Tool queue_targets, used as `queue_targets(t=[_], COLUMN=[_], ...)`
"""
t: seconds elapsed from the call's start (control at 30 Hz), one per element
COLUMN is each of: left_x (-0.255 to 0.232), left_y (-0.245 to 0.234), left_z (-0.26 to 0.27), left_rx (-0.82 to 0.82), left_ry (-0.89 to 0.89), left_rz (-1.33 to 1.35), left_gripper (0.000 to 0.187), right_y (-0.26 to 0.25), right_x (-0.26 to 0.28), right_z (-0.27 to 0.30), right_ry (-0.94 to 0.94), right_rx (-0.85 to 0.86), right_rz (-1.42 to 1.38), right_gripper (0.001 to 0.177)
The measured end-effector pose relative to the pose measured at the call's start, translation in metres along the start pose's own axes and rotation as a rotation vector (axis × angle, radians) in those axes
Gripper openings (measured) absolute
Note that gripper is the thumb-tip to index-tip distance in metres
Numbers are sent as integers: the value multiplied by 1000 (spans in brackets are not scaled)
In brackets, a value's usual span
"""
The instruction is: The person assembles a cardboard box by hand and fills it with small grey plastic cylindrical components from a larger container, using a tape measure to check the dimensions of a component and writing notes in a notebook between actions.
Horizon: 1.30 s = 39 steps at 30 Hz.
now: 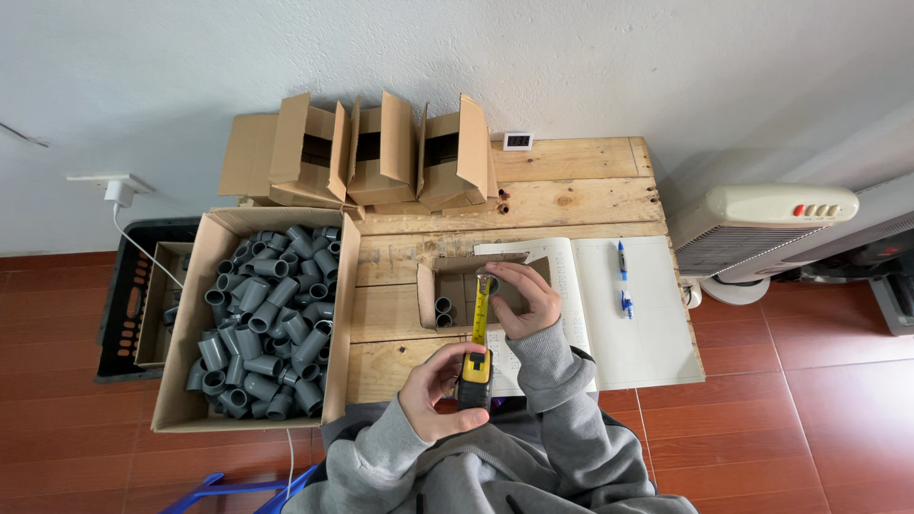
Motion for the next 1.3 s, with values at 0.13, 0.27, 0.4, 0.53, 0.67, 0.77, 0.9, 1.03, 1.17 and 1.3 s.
queue_targets(t=[0.13,0.27,0.4,0.53,0.67,0.77,0.9,1.03,1.17,1.3], left_x=[2,2,1,0,-1,-3,0,0,-2,-1], left_y=[0,0,0,-1,-1,-1,-6,-10,-7,-5], left_z=[0,0,0,0,0,1,2,3,4,4], left_rx=[-1,10,10,9,14,20,4,9,17,29], left_ry=[1,9,-16,-26,-19,-2,59,78,66,41], left_rz=[-3,3,1,-7,3,14,41,22,33,3], left_gripper=[72,72,72,73,73,73,73,73,74,73], right_y=[0,0,0,-1,-1,-2,1,7,8,12], right_x=[-1,0,0,0,-1,-2,-16,-37,-48,-58], right_z=[1,1,1,1,1,2,14,33,39,48], right_ry=[8,16,6,9,6,73,312,652,625,685], right_rx=[1,1,-3,4,5,49,125,117,140,89], right_rz=[2,-13,-2,-7,-7,16,-116,-487,-514,-668], right_gripper=[39,38,38,39,38,40,39,39,33,37])
Point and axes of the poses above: each hand's wrist, its own z-axis away from the middle knuckle, its own y-axis out of the palm, x = y × z, the point moved 2 cm from there along -z, towards the middle knuckle, and after that the axes turned 12 degrees about -x, right-handed, at the moved point
